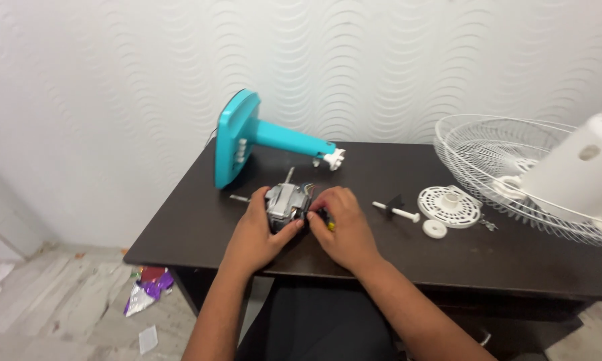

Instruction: The person disassembles an electric fan on a table. Using a screwdriver, they remove screws from the motor housing and the fan base, then separate the motor from the base and set the parts aside.

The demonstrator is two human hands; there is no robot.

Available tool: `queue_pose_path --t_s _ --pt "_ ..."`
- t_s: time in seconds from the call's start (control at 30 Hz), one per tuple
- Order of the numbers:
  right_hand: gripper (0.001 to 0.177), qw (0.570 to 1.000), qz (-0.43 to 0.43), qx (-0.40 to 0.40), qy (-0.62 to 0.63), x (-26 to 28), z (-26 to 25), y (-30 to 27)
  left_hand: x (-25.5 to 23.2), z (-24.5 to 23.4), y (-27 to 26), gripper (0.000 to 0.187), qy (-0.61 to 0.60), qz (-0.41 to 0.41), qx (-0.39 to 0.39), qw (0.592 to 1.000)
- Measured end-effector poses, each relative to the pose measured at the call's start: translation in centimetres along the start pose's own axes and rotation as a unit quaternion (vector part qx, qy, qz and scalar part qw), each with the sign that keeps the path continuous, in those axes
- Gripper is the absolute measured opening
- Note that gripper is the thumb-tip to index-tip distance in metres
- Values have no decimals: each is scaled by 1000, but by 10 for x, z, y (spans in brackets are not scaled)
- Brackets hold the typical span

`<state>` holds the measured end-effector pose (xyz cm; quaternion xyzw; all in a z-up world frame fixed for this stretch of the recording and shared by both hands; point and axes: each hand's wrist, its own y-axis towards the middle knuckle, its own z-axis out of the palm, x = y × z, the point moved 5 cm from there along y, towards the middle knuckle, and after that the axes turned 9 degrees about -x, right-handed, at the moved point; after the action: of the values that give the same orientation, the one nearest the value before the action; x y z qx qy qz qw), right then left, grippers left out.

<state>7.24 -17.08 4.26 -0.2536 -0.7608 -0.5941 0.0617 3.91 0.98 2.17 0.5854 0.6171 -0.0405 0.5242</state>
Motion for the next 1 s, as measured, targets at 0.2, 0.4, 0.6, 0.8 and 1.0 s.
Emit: queue_pose_path --t_s 0.2,0.4,0.6,0.8,1.0 --pt "12 1000 28 5 7 -6 1 -2 -2 2 1 88 7 -14 14 1000" --pt "14 999 35 -2 8 -6 0 0 -5 1 0 88 2 -7 18 1000" --pt "14 999 43 4 1 -8 -2 -1 -3 1 0 88 -3 -5 15 1000" --pt "13 999 36 5 6 -7 -3 -1 -5 1 0 88 -10 -14 21 1000" --pt "12 1000 24 1 6 -5 -4 -1 -4 1 1 87 -9 -1 14 1000"
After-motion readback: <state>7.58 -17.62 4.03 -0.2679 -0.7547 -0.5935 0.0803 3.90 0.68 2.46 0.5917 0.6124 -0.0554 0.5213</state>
